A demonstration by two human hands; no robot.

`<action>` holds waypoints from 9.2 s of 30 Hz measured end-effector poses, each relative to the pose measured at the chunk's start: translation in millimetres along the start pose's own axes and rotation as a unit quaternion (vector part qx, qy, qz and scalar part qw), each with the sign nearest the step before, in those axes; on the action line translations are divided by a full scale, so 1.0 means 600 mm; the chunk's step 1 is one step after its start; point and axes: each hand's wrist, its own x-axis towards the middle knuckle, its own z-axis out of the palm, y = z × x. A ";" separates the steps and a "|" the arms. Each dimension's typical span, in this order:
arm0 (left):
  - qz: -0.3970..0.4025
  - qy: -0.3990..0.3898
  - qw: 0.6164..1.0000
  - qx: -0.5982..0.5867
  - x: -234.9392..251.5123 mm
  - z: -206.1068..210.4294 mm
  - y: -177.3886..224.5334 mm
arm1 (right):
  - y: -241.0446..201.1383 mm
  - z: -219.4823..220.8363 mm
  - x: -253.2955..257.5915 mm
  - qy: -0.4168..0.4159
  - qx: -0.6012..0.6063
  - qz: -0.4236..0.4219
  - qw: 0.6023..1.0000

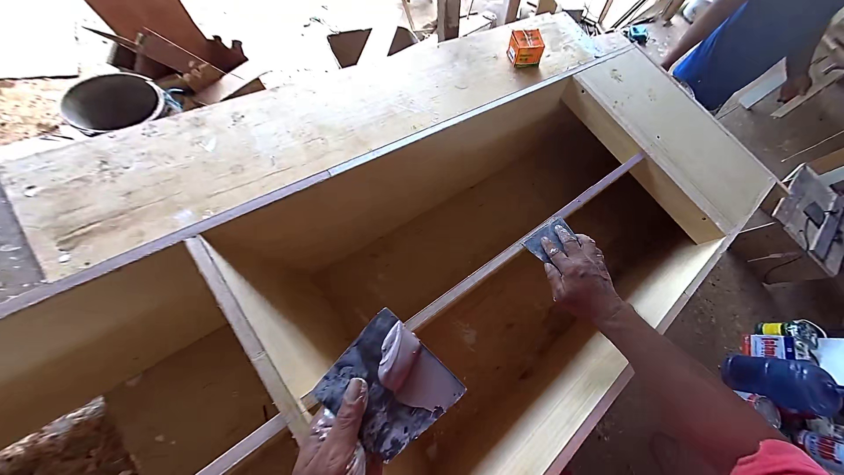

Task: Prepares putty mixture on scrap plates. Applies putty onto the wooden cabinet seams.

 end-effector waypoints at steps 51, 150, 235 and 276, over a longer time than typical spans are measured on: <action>0.002 0.008 1.000 -0.023 -0.031 -0.051 0.004 | 0.014 -0.018 -0.020 0.047 0.013 -0.004 0.999; -0.003 -0.010 0.997 -0.078 -0.069 -0.096 0.019 | -0.142 -0.007 -0.025 0.008 -0.001 0.010 1.000; -0.030 -0.035 0.998 -0.043 -0.066 -0.290 0.108 | -0.249 0.007 -0.077 0.002 0.002 -0.007 1.000; -0.017 -0.008 0.998 -0.057 -0.102 -0.335 0.128 | -0.457 0.022 -0.170 0.089 0.049 -0.012 0.995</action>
